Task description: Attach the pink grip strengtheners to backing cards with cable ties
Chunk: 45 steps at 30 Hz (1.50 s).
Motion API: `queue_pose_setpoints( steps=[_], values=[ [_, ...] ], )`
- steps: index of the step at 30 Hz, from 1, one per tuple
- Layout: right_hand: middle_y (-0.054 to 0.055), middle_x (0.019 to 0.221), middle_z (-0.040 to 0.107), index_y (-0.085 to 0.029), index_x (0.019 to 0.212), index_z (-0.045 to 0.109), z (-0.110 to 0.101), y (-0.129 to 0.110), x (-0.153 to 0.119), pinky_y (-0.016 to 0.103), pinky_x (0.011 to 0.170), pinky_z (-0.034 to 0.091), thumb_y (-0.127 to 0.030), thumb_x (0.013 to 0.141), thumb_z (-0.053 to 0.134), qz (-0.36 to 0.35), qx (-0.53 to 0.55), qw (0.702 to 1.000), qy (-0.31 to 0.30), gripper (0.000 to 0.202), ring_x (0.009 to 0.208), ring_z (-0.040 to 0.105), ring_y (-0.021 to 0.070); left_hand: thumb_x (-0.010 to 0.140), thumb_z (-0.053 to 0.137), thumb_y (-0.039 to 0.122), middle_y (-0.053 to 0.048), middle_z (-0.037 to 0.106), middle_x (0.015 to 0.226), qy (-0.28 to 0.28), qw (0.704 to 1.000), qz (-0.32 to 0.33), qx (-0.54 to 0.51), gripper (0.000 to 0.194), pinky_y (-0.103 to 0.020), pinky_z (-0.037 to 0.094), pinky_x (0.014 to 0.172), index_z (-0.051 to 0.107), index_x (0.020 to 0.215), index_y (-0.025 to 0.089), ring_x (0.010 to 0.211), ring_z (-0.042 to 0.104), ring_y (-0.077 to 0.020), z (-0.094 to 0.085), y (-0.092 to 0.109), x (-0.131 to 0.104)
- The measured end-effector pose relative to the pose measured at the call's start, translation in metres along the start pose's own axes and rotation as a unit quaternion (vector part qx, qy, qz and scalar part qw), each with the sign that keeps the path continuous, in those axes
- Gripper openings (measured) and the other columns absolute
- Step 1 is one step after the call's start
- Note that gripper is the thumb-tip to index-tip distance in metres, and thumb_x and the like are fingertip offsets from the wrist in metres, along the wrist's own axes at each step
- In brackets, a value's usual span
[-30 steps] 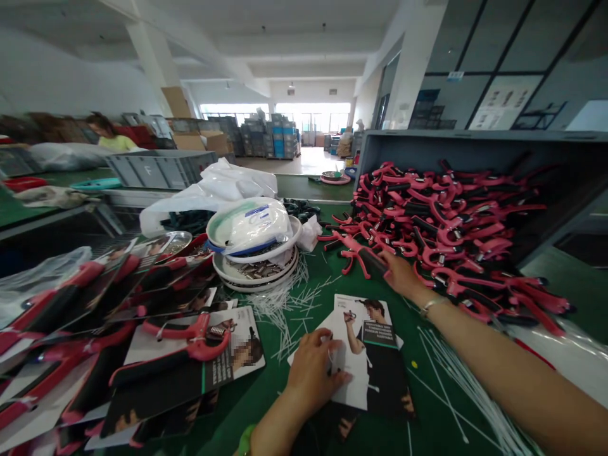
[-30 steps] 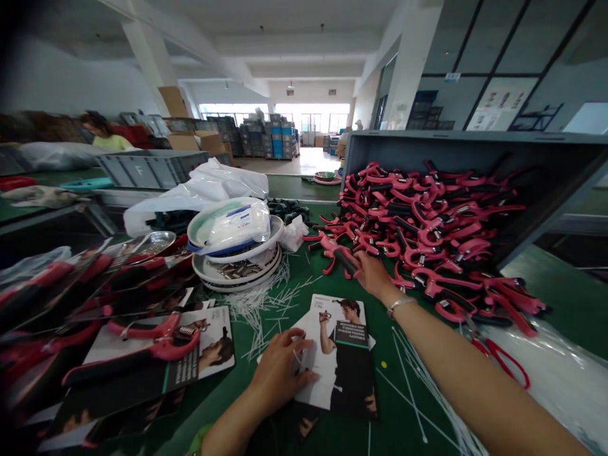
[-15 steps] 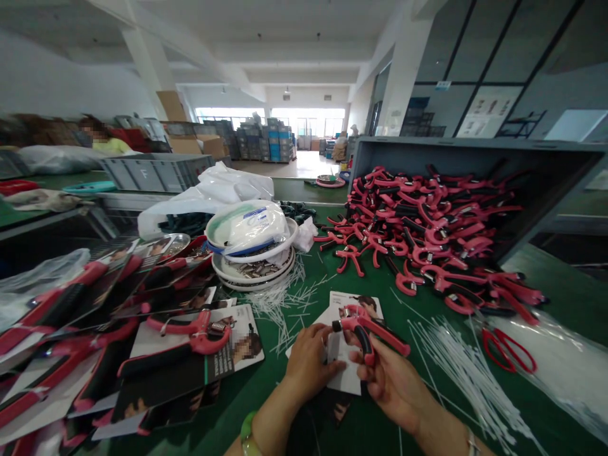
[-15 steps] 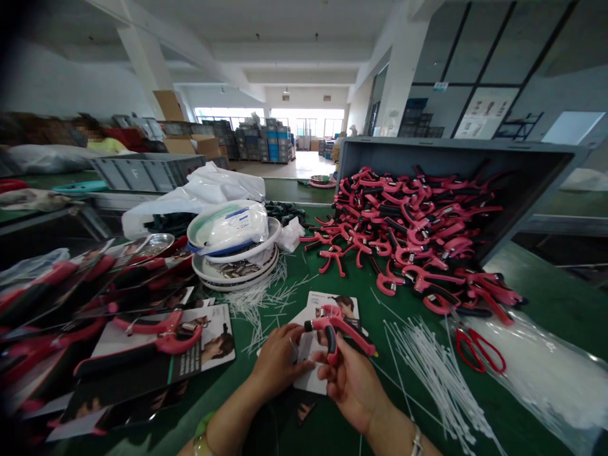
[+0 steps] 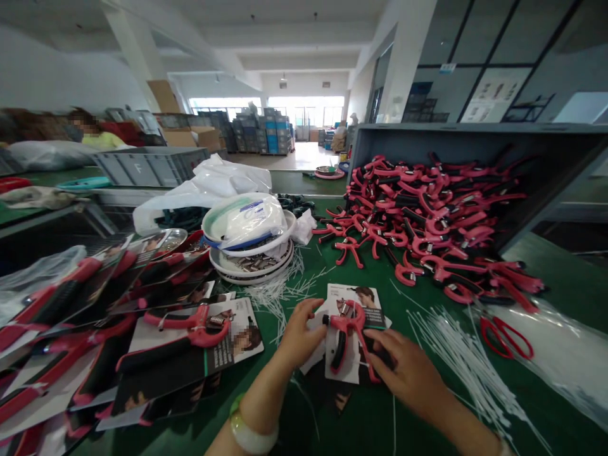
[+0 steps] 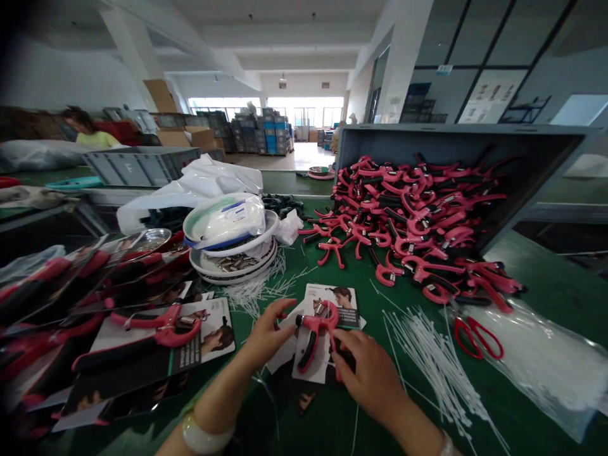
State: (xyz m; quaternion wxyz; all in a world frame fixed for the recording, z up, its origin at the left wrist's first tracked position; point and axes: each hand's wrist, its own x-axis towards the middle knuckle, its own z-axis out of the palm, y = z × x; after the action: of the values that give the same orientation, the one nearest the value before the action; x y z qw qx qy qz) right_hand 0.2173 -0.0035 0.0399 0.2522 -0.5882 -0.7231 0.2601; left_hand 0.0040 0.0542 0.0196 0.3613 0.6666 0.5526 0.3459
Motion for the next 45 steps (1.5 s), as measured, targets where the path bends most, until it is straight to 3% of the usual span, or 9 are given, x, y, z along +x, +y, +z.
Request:
queue_pose_setpoints(
  steps=[2, 6, 12, 17, 20, 27, 38, 41, 45],
  values=[
    [0.009, 0.097, 0.063, -0.023, 0.102, 0.067, 0.0, 0.006, 0.012, 0.037, 0.08, 0.047, -0.029, 0.079, 0.055, -0.053, -0.119, 0.991, -0.01, 0.027, 0.089, 0.059, 0.0227, 0.074, 0.057, 0.023, -0.009, 0.056, 0.124, 0.022, 0.998, 0.028, 0.06, 0.038, -0.036, 0.04, 0.095, 0.063, 0.11, 0.019, 0.108, 0.052, -0.0233, 0.0, 0.014, 0.014],
    [0.006, 0.092, 0.064, -0.023, 0.087, 0.069, 0.011, 0.013, 0.027, 0.032, 0.076, 0.047, -0.02, 0.082, 0.049, -0.075, -0.195, 0.978, -0.018, 0.021, 0.085, 0.06, 0.02, 0.076, 0.06, 0.04, -0.007, 0.067, 0.109, -0.048, 0.976, 0.06, 0.202, 0.03, -0.041, 0.042, 0.087, 0.07, 0.1, 0.025, 0.1, 0.058, -0.0291, 0.02, 0.036, 0.04],
    [0.006, 0.084, 0.065, -0.022, 0.081, 0.068, 0.021, 0.026, 0.028, 0.031, 0.073, 0.047, -0.028, 0.086, 0.047, -0.09, -0.059, 0.992, 0.06, 0.022, 0.082, 0.06, 0.019, 0.081, 0.056, 0.03, -0.001, 0.073, 0.094, -0.07, 0.974, 0.099, 0.193, 0.018, -0.034, 0.039, 0.085, 0.073, 0.087, 0.029, 0.093, 0.061, -0.021, 0.052, 0.036, 0.049],
    [0.005, 0.077, 0.065, -0.021, 0.074, 0.066, 0.026, 0.024, 0.03, 0.031, 0.068, 0.046, -0.042, 0.084, 0.051, -0.021, 0.086, 0.989, 0.122, 0.027, 0.073, 0.059, 0.0195, 0.079, 0.058, 0.025, -0.001, 0.073, 0.089, -0.076, 0.969, 0.134, 0.192, 0.015, -0.043, 0.028, 0.098, 0.072, 0.083, 0.029, 0.093, 0.06, -0.0215, 0.048, 0.026, 0.033],
    [0.003, 0.069, 0.064, -0.021, 0.07, 0.066, 0.029, 0.019, 0.03, 0.03, 0.064, 0.046, -0.047, 0.081, 0.054, 0.025, 0.128, 0.986, 0.108, 0.03, 0.067, 0.058, 0.0193, 0.08, 0.056, 0.023, -0.001, 0.072, 0.092, -0.065, 0.967, 0.15, 0.194, 0.018, -0.047, 0.021, 0.101, 0.071, 0.085, 0.031, 0.094, 0.059, -0.0213, 0.046, 0.023, 0.025],
    [0.002, 0.065, 0.064, -0.018, 0.068, 0.066, 0.03, 0.014, 0.026, 0.026, 0.058, 0.043, -0.055, 0.072, 0.059, 0.1, 0.208, 0.97, 0.08, 0.038, 0.063, 0.056, 0.0172, 0.081, 0.056, 0.022, 0.0, 0.072, 0.096, -0.05, 0.973, 0.149, 0.17, 0.019, -0.046, 0.021, 0.102, 0.071, 0.087, 0.031, 0.095, 0.059, -0.0202, 0.05, 0.017, 0.021],
    [-0.003, 0.054, 0.051, -0.018, 0.062, 0.059, 0.033, 0.024, 0.034, 0.025, 0.052, 0.035, -0.048, 0.07, 0.062, 0.125, 0.264, 0.956, 0.037, 0.032, 0.053, 0.046, 0.0126, 0.079, 0.054, 0.016, 0.001, 0.072, 0.095, -0.055, 0.976, 0.156, 0.145, 0.023, -0.045, 0.022, 0.103, 0.071, 0.086, 0.03, 0.095, 0.06, -0.0189, 0.053, 0.012, 0.022],
    [-0.003, 0.052, 0.049, -0.019, 0.055, 0.054, 0.03, 0.024, 0.04, 0.026, 0.053, 0.035, -0.043, 0.069, 0.061, 0.121, 0.257, 0.958, 0.027, 0.029, 0.051, 0.045, 0.0129, 0.078, 0.053, 0.013, 0.0, 0.072, 0.088, -0.091, 0.976, 0.16, 0.118, 0.025, -0.039, 0.033, 0.096, 0.071, 0.087, 0.027, 0.088, 0.062, -0.0176, 0.048, 0.01, 0.024],
    [-0.001, 0.053, 0.051, -0.019, 0.053, 0.053, 0.029, 0.026, 0.047, 0.026, 0.053, 0.036, -0.039, 0.066, 0.06, 0.109, 0.244, 0.963, 0.017, 0.025, 0.052, 0.046, 0.0136, 0.079, 0.055, 0.019, -0.001, 0.071, 0.085, -0.154, 0.97, 0.189, 0.023, 0.025, -0.024, 0.044, 0.074, 0.068, 0.1, 0.022, 0.074, 0.062, -0.0136, 0.038, 0.006, 0.026]
  ],
)
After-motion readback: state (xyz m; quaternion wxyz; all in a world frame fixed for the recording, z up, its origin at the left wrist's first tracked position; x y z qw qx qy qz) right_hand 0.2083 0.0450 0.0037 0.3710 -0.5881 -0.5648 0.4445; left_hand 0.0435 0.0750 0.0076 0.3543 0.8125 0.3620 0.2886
